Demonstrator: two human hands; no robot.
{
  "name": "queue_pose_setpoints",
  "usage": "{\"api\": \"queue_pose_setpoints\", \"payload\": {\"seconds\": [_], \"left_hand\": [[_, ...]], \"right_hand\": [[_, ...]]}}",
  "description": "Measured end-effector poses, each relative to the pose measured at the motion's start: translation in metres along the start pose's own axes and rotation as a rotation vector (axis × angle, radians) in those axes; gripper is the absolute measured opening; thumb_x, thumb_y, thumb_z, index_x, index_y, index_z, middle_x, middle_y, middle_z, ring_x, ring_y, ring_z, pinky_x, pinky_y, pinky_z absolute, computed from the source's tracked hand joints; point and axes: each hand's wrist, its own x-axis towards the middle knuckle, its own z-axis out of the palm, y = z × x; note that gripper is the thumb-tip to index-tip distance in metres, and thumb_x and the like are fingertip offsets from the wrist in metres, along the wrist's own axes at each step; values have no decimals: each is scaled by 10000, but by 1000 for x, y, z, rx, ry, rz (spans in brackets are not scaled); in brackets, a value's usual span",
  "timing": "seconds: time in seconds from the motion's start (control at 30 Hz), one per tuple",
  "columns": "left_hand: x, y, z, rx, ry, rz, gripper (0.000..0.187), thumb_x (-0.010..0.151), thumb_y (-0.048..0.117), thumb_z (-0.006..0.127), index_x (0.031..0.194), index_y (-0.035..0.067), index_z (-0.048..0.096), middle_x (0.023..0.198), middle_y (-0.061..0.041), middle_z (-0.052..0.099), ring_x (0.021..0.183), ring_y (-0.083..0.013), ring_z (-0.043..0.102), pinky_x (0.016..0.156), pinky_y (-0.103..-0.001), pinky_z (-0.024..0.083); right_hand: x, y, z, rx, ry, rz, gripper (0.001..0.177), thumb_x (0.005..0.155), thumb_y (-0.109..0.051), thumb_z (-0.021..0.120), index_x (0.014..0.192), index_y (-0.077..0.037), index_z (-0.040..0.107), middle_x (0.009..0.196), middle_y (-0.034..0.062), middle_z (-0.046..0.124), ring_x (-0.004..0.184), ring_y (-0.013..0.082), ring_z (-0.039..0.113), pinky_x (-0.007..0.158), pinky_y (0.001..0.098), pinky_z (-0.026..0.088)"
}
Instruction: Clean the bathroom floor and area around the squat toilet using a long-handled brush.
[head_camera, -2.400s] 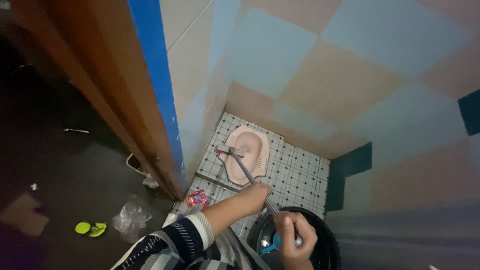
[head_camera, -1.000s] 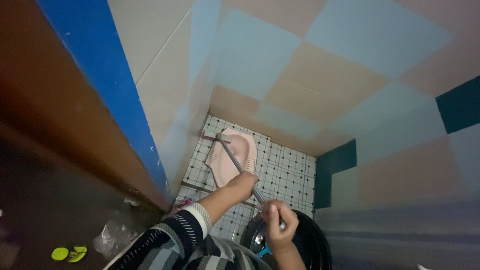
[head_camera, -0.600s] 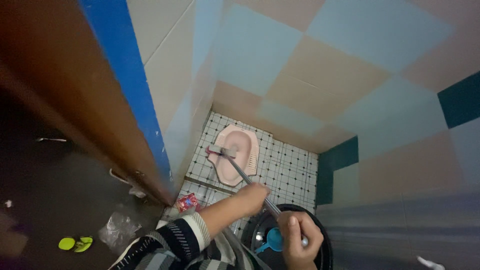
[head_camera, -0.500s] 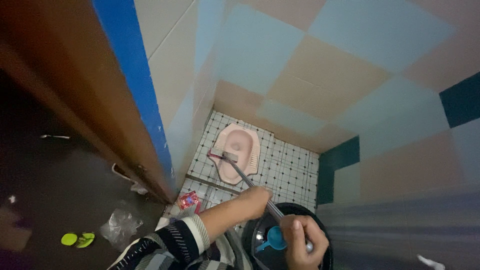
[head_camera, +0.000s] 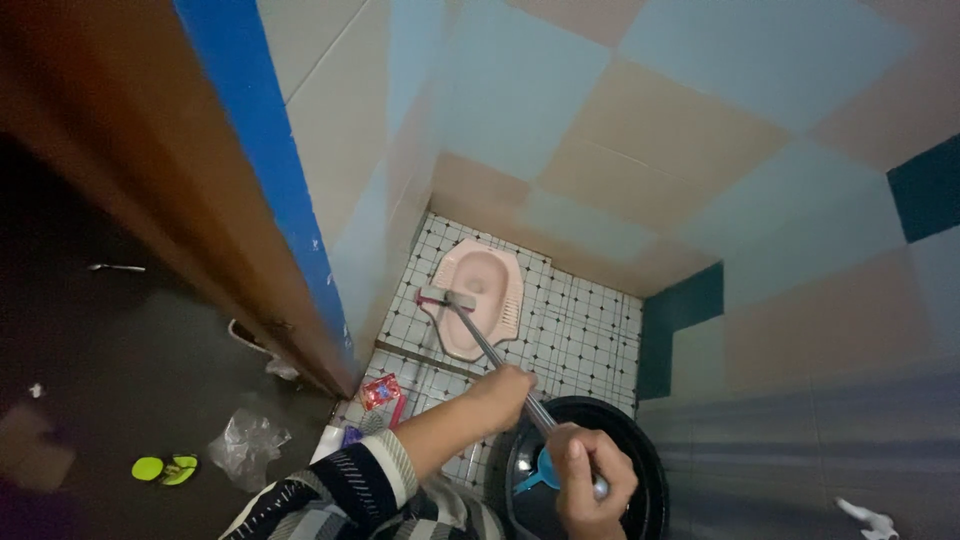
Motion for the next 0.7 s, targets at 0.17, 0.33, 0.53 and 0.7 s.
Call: {"api": "queue_pose_setpoints", "payload": {"seconds": [0.17,0.33,0.53,0.7], "left_hand": [[20,-23,-14,4,49,-43,164,785,10,679,947,30,665,1005,-241,684,1006,-448,661,845,-516,540],[53,-72,-3,8,122,-3,124,788,5,652,912,15,659,1016,-253,658,1025,-451,643,881,-506,523],[79,-114,16,-195,164,-172,177,880,100,579,1021,31,661,1072,-252,666,1053,-429,647,926,-485,502],[75,-107,10,-13,187,-25,185,844,38,583,1011,36,662,1089,-240,668,1079,-437,628,924,-490,507]], "right_hand": [[19,28,11,-88,-40,0,185,950,-42,575,796,28,651,652,77,616,525,107,483,498,263,389],[40,62,32,-195,-75,-152,144,940,-11,562,839,31,655,709,63,661,564,115,586,534,263,473],[53,84,44,-154,-150,-147,144,951,9,565,821,27,624,730,91,654,599,145,579,579,273,476],[52,81,40,-170,-200,-211,133,953,8,550,841,22,620,772,88,665,637,146,607,611,277,494]]}}
